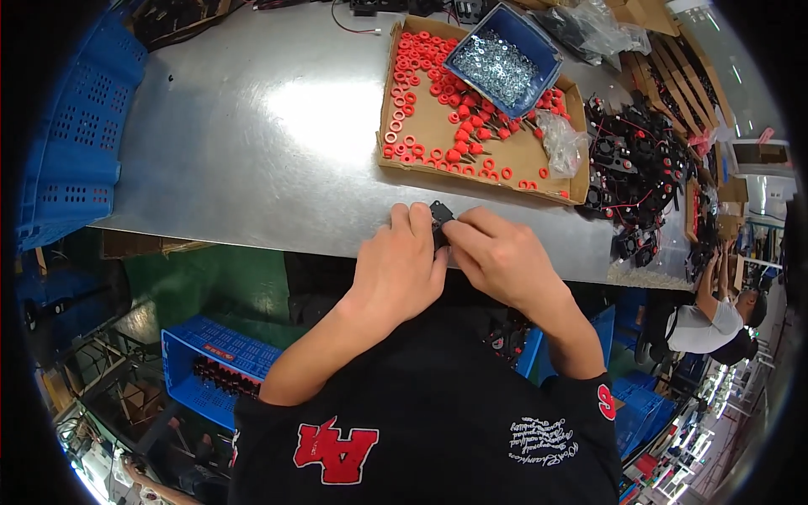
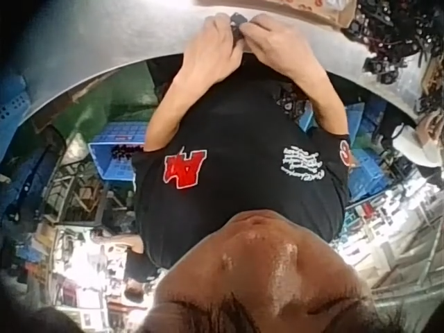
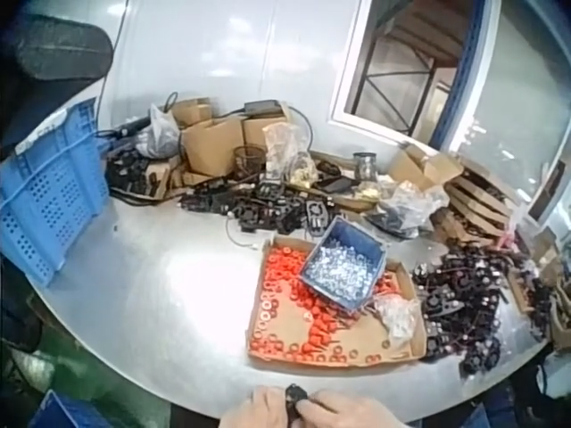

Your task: The recorder is assembling small electronic cooling fans by attaching wires and plastic components at a workbench.

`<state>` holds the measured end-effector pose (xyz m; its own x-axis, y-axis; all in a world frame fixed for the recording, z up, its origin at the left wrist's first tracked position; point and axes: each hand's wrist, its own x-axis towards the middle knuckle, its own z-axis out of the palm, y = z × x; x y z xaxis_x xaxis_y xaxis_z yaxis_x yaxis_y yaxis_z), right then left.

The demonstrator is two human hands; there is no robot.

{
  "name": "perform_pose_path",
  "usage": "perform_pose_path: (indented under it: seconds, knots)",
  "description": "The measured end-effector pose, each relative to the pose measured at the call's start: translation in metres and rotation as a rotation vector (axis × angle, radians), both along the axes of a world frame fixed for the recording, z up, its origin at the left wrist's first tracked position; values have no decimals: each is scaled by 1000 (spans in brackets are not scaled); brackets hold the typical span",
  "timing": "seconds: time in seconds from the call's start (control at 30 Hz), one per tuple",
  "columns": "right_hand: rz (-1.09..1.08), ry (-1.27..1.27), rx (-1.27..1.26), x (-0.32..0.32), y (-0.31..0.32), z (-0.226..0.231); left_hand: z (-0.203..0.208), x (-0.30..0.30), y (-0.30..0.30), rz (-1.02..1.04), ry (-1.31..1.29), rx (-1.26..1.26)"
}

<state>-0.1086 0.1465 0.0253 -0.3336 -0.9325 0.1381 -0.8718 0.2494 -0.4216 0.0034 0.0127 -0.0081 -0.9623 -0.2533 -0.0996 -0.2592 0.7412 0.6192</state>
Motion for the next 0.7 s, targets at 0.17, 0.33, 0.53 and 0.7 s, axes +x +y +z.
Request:
perform_pose_path:
  seconds: [0.17, 0.33, 0.53, 0.7]
  knots:
    - [-93, -142, -116, -3, 6, -6, 1, 0, 0, -1, 2, -5]
    - [-159, -263, -161, -2, 7, -10, 1, 1, 0, -7, 12, -7]
    - [-272, -438, -8, -11, 4, -2, 0, 0, 0, -5, 7, -7]
    - [-427, -931, 77, -22, 0, -11, 3, -1, -1, 9, 3, 29]
